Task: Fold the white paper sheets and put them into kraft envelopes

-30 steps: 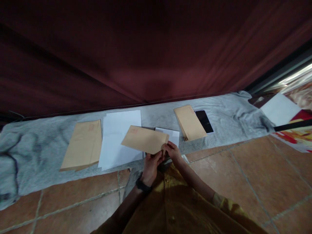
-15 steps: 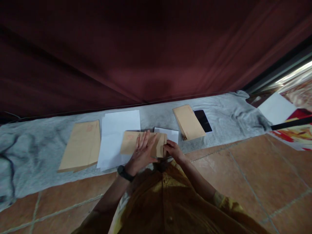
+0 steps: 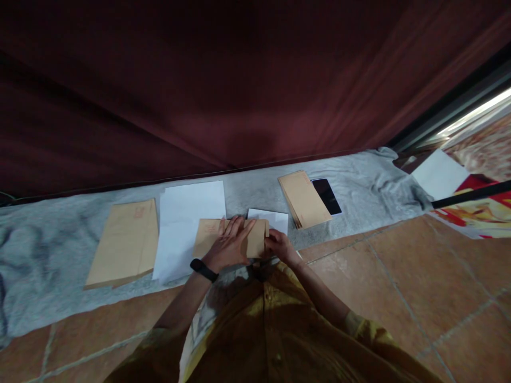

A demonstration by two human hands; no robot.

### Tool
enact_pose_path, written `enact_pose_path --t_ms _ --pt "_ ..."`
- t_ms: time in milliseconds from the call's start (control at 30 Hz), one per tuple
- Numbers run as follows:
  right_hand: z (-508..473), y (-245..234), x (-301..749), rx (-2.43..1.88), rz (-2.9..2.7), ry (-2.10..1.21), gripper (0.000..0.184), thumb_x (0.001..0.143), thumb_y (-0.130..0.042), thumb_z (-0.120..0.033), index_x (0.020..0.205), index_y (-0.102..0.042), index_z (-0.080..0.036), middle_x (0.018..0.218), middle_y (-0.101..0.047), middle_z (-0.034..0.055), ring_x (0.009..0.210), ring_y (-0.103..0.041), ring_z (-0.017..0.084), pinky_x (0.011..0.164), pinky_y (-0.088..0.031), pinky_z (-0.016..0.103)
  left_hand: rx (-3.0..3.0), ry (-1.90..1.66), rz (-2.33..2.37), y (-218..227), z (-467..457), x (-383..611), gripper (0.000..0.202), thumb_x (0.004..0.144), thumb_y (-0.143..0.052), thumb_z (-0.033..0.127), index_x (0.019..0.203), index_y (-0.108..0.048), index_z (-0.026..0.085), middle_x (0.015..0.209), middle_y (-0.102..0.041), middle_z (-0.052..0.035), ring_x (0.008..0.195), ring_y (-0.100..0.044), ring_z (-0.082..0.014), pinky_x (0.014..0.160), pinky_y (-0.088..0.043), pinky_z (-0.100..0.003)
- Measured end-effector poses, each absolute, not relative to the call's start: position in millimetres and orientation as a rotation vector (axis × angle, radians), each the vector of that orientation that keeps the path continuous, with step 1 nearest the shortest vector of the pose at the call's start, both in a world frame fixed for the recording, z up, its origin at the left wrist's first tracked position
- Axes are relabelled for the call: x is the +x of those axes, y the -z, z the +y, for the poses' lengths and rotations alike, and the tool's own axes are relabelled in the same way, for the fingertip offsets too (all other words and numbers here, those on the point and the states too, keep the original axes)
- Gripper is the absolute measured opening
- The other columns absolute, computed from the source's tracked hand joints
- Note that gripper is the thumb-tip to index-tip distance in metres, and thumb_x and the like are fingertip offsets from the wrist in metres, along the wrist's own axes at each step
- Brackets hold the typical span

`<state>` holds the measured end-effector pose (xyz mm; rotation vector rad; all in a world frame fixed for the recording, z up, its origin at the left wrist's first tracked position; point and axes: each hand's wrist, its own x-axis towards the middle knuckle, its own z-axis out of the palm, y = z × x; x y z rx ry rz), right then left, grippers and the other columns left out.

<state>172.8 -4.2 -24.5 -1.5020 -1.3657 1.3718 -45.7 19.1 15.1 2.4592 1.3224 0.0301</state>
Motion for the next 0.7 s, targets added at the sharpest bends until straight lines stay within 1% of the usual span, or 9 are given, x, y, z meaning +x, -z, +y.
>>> enact_pose_path --t_ms 67,133,200,233,300,367,400,567,700 --pt "-7 19 171 -1.544 -1.412 -1.280 0.027 0.081 -0.056 -0.026 0.106 -0.063 -0.019 0.082 -0.067 -0.0006 0.072 -0.061 0.017 0.066 -0.044 0.026 2.492 -0.066 1.344 -19 17 -45 0.122 0.057 -0.087 0.047 0.159 -0.023 0.025 0.164 -0.027 -0.0210 0.153 -0.020 -0.0403 0.123 -0.002 -0.063" --pt "-11 13 168 -1.627 -1.470 -1.130 0.040 0.083 -0.057 -0.025 0.123 -0.056 -0.019 0.092 -0.069 0.0036 0.077 -0.064 0.020 0.070 -0.047 0.029 2.519 -0.092 1.375 -22 14 -43 0.122 0.057 -0.087 0.044 0.159 -0.023 0.025 0.164 -0.027 -0.0215 0.153 -0.020 -0.0415 0.122 -0.001 -0.065" --pt "-14 8 166 -1.719 -1.556 -0.918 0.045 0.085 -0.058 -0.024 0.129 -0.051 -0.017 0.103 -0.068 0.0089 0.087 -0.065 0.023 0.075 -0.049 0.033 2.537 -0.100 1.406 -26 11 -42 0.122 0.058 -0.088 0.043 0.159 -0.023 0.025 0.164 -0.026 -0.0225 0.153 -0.020 -0.0424 0.122 -0.002 -0.066" --pt "-16 6 166 -1.749 -1.604 -0.810 0.042 0.085 -0.057 -0.024 0.127 -0.052 -0.017 0.106 -0.067 0.0111 0.092 -0.064 0.025 0.079 -0.050 0.034 2.544 -0.100 1.418 -28 10 -41 0.122 0.058 -0.088 0.043 0.159 -0.023 0.025 0.164 -0.026 -0.0229 0.153 -0.020 -0.0425 0.122 -0.003 -0.066" --pt "-18 3 165 -1.765 -1.707 -0.663 0.030 0.087 -0.055 -0.022 0.117 -0.058 -0.018 0.107 -0.066 0.0127 0.097 -0.062 0.026 0.084 -0.050 0.036 2.554 -0.093 1.439 -30 8 -40 0.121 0.059 -0.088 0.042 0.159 -0.023 0.025 0.164 -0.025 -0.0232 0.153 -0.019 -0.0427 0.122 -0.005 -0.065" --pt "-17 4 165 -1.745 -1.798 -0.653 0.017 0.090 -0.053 -0.021 0.104 -0.062 -0.020 0.100 -0.067 0.0109 0.095 -0.062 0.025 0.085 -0.049 0.034 2.554 -0.078 1.455 -31 8 -39 0.120 0.060 -0.087 0.042 0.160 -0.023 0.025 0.164 -0.026 -0.0231 0.153 -0.020 -0.0427 0.122 -0.006 -0.065" --pt "-17 5 165 -1.734 -1.821 -0.691 0.014 0.091 -0.052 -0.020 0.099 -0.063 -0.021 0.097 -0.068 0.0095 0.092 -0.062 0.024 0.084 -0.049 0.033 2.550 -0.069 1.459 -31 8 -39 0.119 0.060 -0.086 0.041 0.160 -0.022 0.025 0.164 -0.027 -0.0231 0.152 -0.021 -0.0426 0.121 -0.006 -0.065" --pt "-15 10 162 -1.657 -1.737 -0.974 0.020 0.088 -0.047 -0.015 0.084 -0.065 -0.024 0.086 -0.070 0.0053 0.080 -0.062 0.021 0.075 -0.047 0.029 2.542 -0.075 1.438 -29 8 -39 0.114 0.065 -0.082 0.040 0.160 -0.021 0.025 0.162 -0.032 -0.0211 0.152 -0.024 -0.0413 0.122 -0.004 -0.065" --pt "-13 9 160 -1.520 -1.578 -1.150 0.022 0.084 -0.048 -0.016 0.078 -0.067 -0.024 0.084 -0.071 0.0043 0.080 -0.062 0.021 0.074 -0.048 0.029 2.568 -0.090 1.435 -27 8 -40 0.112 0.065 -0.082 0.040 0.159 -0.024 0.025 0.162 -0.032 -0.0216 0.152 -0.023 -0.0405 0.122 -0.003 -0.064"
